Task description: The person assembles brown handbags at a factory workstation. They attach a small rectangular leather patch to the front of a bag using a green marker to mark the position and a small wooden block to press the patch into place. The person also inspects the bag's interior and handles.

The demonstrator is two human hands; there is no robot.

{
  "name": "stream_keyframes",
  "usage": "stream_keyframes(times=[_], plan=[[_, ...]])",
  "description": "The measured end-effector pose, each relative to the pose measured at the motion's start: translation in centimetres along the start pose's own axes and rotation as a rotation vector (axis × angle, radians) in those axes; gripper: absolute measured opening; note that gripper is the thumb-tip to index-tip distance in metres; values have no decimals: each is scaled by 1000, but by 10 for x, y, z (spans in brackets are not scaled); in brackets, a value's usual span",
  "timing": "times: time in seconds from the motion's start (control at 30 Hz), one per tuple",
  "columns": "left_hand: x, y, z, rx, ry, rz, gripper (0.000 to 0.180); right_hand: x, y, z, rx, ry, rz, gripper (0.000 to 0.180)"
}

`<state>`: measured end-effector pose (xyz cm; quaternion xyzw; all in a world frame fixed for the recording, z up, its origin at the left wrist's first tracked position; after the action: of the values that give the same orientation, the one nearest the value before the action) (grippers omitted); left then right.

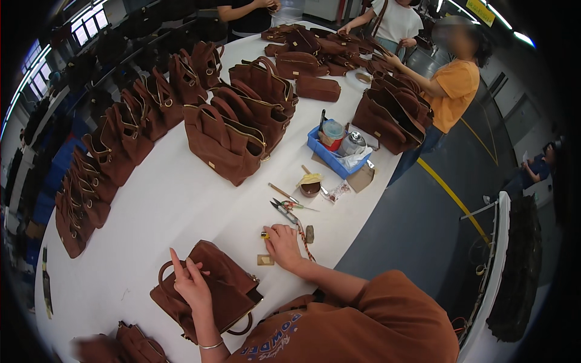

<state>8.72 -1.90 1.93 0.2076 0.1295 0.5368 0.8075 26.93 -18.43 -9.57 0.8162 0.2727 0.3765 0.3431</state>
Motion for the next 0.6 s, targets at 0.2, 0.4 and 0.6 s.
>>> stream_keyframes(times=[0.2, 0.4, 0.6], plan=[[-9, 1, 5, -33, -149, 0, 60, 2, 2, -2, -16, 22, -2, 47], [-7, 10, 16, -138, -43, 62, 53, 2, 3, -1, 4, 21, -2, 46], [0, 27, 24, -230, -49, 113, 46, 7, 17, -7, -3, 13, 70, 43]])
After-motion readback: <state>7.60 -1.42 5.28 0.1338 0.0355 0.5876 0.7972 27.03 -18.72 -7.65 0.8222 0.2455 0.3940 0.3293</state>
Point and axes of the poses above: each hand's wrist, its own x-axis towards the middle knuckle, its own y-axis out of the back of the hand, z = x × y, the point moved 1 cm from there along x, towards the middle knuckle, and after that the axes turned 7 degrees about y, right-handed, at the moved point
